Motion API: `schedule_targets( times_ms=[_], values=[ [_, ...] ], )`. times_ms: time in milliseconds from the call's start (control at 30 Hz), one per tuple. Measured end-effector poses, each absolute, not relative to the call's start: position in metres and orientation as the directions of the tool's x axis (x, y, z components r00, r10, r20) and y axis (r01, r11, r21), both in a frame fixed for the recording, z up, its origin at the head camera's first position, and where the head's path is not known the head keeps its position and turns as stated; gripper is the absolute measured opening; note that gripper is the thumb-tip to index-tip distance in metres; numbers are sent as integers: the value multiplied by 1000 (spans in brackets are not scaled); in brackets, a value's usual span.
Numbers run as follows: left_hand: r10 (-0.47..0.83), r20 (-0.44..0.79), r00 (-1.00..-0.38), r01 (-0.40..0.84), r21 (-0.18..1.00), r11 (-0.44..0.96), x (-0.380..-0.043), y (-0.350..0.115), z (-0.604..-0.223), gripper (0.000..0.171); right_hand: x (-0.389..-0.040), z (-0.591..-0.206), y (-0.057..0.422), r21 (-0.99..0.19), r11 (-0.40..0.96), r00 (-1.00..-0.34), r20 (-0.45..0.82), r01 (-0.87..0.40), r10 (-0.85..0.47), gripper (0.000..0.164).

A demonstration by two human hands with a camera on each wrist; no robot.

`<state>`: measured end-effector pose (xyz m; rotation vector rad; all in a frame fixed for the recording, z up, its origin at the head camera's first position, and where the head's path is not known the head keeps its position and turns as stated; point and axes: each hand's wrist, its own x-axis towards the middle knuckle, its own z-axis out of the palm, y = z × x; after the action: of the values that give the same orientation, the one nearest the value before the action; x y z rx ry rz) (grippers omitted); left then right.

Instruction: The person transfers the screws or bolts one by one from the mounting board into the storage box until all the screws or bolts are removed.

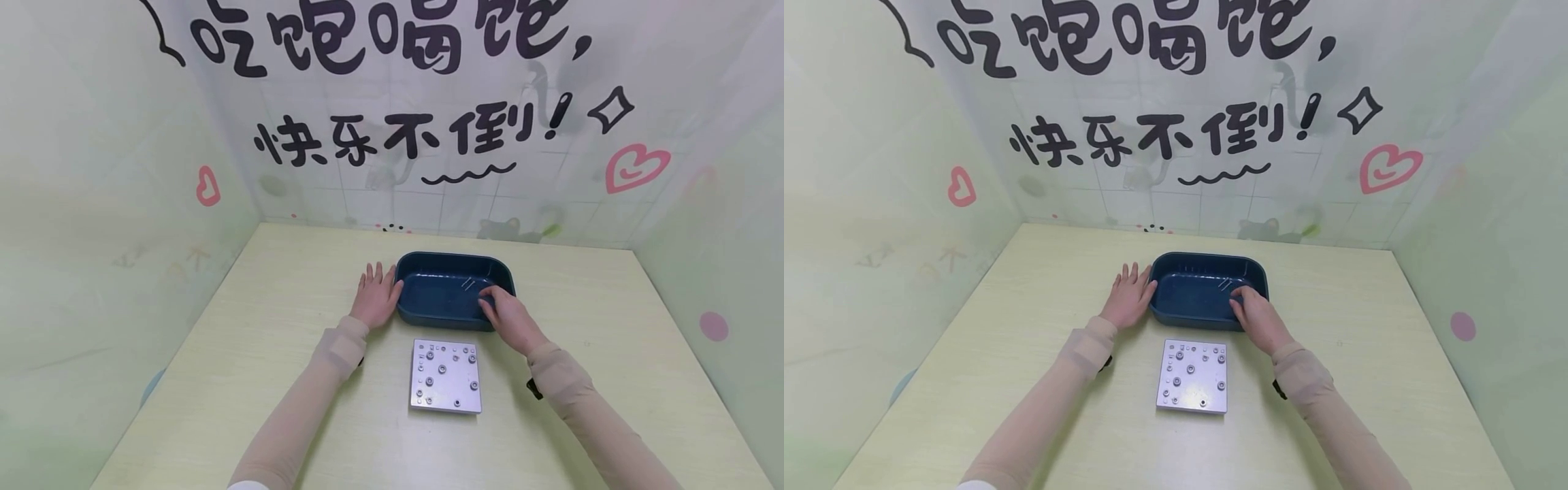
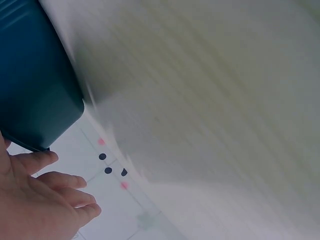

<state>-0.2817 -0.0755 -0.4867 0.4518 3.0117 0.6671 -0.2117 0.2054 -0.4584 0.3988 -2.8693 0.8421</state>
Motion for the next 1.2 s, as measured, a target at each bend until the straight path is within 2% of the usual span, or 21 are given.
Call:
schedule_targets(
  times_ms=[367,567,800,900,1200],
  values=[
    [284,43,-958,277,403,872,-282,-75,-487,60,-188,-445,194,-520,762,-923,214,-386,-321,25],
    [285,47,-957,278,414,867,-282,-75,-487,60,-176,-449,190,-471,735,-873,267,-488,-408,13],
    [289,41,-956,279,418,864,-283,-75,-488,61,-165,-459,191,-415,722,-831,329,-554,-448,12],
    [288,35,-957,276,417,866,-283,-75,-489,61,-161,-462,191,-397,720,-819,349,-569,-455,13],
    [284,46,-958,276,423,863,-282,-74,-487,60,-157,-470,194,-418,731,-841,318,-539,-438,15]
  ],
)
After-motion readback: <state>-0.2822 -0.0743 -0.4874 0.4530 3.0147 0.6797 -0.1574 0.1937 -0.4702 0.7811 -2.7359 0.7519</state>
